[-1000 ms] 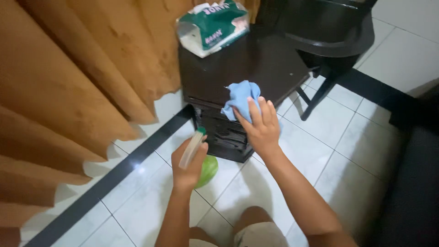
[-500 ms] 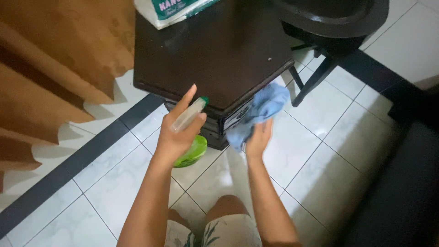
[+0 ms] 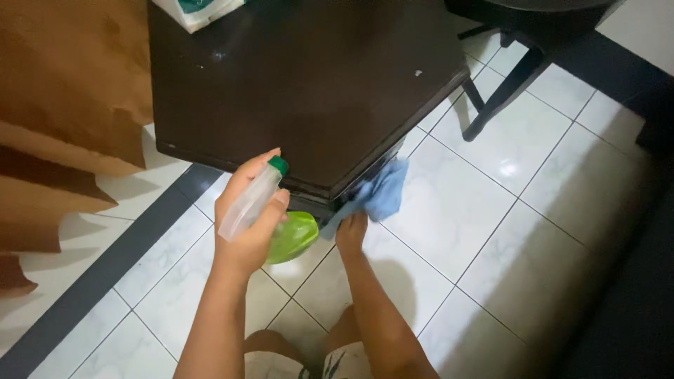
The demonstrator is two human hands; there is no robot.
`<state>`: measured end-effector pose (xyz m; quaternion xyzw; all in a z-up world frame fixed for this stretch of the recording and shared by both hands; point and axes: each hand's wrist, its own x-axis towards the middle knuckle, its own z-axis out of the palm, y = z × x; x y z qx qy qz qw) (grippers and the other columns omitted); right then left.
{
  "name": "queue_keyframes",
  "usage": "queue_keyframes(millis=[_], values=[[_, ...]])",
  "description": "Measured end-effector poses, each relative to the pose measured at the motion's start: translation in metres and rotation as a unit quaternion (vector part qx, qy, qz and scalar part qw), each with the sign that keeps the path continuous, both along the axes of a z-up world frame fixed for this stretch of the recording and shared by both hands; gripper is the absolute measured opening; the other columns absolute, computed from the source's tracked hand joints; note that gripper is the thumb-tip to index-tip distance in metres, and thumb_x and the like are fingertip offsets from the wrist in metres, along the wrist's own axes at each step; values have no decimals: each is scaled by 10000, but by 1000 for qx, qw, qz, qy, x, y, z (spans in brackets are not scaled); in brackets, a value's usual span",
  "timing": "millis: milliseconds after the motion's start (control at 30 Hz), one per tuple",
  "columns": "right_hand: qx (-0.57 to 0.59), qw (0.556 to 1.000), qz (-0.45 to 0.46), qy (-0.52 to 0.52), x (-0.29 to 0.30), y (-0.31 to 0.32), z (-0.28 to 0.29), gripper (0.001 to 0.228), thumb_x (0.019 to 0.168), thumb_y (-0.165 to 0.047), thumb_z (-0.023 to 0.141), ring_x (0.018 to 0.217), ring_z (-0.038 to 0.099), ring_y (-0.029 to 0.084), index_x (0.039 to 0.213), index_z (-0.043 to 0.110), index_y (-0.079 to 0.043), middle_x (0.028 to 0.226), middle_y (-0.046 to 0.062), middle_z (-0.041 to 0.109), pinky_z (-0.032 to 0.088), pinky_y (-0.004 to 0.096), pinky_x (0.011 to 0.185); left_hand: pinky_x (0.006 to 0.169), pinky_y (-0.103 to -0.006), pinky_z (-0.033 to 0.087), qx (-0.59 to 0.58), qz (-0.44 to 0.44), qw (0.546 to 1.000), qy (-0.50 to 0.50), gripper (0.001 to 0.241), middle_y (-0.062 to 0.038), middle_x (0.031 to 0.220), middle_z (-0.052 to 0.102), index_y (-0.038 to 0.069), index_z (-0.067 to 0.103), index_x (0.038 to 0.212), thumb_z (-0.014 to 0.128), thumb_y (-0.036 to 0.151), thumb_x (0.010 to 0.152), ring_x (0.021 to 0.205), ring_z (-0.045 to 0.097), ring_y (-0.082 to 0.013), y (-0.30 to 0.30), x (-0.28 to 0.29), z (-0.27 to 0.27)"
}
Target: The person cleans a small wooden side table and a bed frame using a spray bottle and a cloth. They spray the surfaces and wipe them down, moving from the table to the bed.
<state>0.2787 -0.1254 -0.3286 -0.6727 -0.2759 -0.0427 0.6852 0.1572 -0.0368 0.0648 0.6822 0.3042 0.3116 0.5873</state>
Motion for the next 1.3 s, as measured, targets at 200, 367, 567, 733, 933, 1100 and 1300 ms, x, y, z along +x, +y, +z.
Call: queue_keyframes(millis=[200,367,567,733,933,1100,1300], values=[[-312,949,30,-43,58,-87,-16,360,961,-53,588,1011,696,322,1285,739,-99,1019,182,677,518,436,1257,672,-250,533,-14,-14,999,-26,472,-25,918,646,56,614,1391,659,68,922,719,597,-85,1,0,-5],[-534,829,147,-78,122,-167,79,436,797,-86,626,1147,670,348,1184,754,-239,1380,115,638,533,437,964,693,-253,539,72,-19,997,-16,500,-31,934,658,33,600,1423,651,35,926,720,612,-92,6,-2,-12],[-652,741,160,-29,136,-225,148,507,821,-130,620,1263,584,349,1292,701,-298,1501,68,531,504,443,1003,694,-278,558,62,-31,995,-69,496,-58,993,651,0,560,1461,605,-16,967,728,624,-119,4,-2,-18],[-663,735,126,64,145,-279,119,879,742,-188,732,1324,549,353,1558,425,-302,1485,146,511,478,413,1087,688,-287,586,92,-26,994,-48,490,-67,977,646,-5,551,1467,584,-26,979,729,634,-126,2,0,-14],[-672,739,-23,45,98,-332,36,611,997,-618,499,1456,440,389,1557,469,-375,1645,143,394,380,580,1139,688,-294,586,79,-29,995,-51,500,-56,984,635,15,545,1480,583,-21,983,736,624,-121,1,2,-12],[-592,786,-40,173,67,-318,22,460,878,-442,582,1176,693,257,1301,707,-309,1314,67,740,491,446,1055,631,-267,552,127,-14,992,-18,505,-29,957,652,51,543,1463,637,34,967,697,610,-89,3,5,-16],[-18,994,29,102,204,-212,236,238,1042,-198,567,960,612,138,1103,668,8,1043,58,669,509,300,853,651,-250,525,85,-36,991,-94,477,-4,998,677,101,622,1409,680,96,936,756,596,-65,14,5,-23]])
